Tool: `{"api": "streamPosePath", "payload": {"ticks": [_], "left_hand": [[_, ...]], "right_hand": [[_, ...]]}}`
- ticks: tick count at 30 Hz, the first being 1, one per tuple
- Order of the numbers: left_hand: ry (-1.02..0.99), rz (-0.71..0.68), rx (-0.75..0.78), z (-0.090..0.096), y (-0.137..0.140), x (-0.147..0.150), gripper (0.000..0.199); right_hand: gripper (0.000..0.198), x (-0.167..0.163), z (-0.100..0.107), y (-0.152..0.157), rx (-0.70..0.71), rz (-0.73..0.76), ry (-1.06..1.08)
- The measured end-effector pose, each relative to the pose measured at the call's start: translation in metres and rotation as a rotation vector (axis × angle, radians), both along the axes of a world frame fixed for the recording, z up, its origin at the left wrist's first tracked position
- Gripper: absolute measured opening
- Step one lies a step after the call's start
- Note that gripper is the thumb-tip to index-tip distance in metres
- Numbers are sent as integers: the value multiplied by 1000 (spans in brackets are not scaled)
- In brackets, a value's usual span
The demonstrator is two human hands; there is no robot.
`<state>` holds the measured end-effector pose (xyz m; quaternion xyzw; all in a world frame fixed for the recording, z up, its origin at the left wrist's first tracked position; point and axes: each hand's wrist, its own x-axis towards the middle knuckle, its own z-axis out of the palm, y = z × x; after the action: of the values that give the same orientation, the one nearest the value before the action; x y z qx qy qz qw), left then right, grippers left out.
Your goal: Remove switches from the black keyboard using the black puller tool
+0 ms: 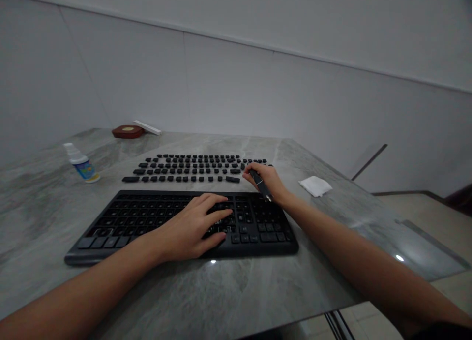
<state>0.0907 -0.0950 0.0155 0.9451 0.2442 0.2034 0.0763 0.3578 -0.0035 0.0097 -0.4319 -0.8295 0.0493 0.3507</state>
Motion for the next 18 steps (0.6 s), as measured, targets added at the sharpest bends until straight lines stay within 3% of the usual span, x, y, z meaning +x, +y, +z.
{"api": "streamPosePath", "payload": {"ticks": [6, 18], "left_hand": [[-17, 7, -12, 1, -2, -1, 40], [-4, 0, -9, 0, -1, -1, 37]], "right_hand": [[16, -7, -2, 41, -17, 144, -151], [7, -15, -31, 58, -6, 199, -170]]}}
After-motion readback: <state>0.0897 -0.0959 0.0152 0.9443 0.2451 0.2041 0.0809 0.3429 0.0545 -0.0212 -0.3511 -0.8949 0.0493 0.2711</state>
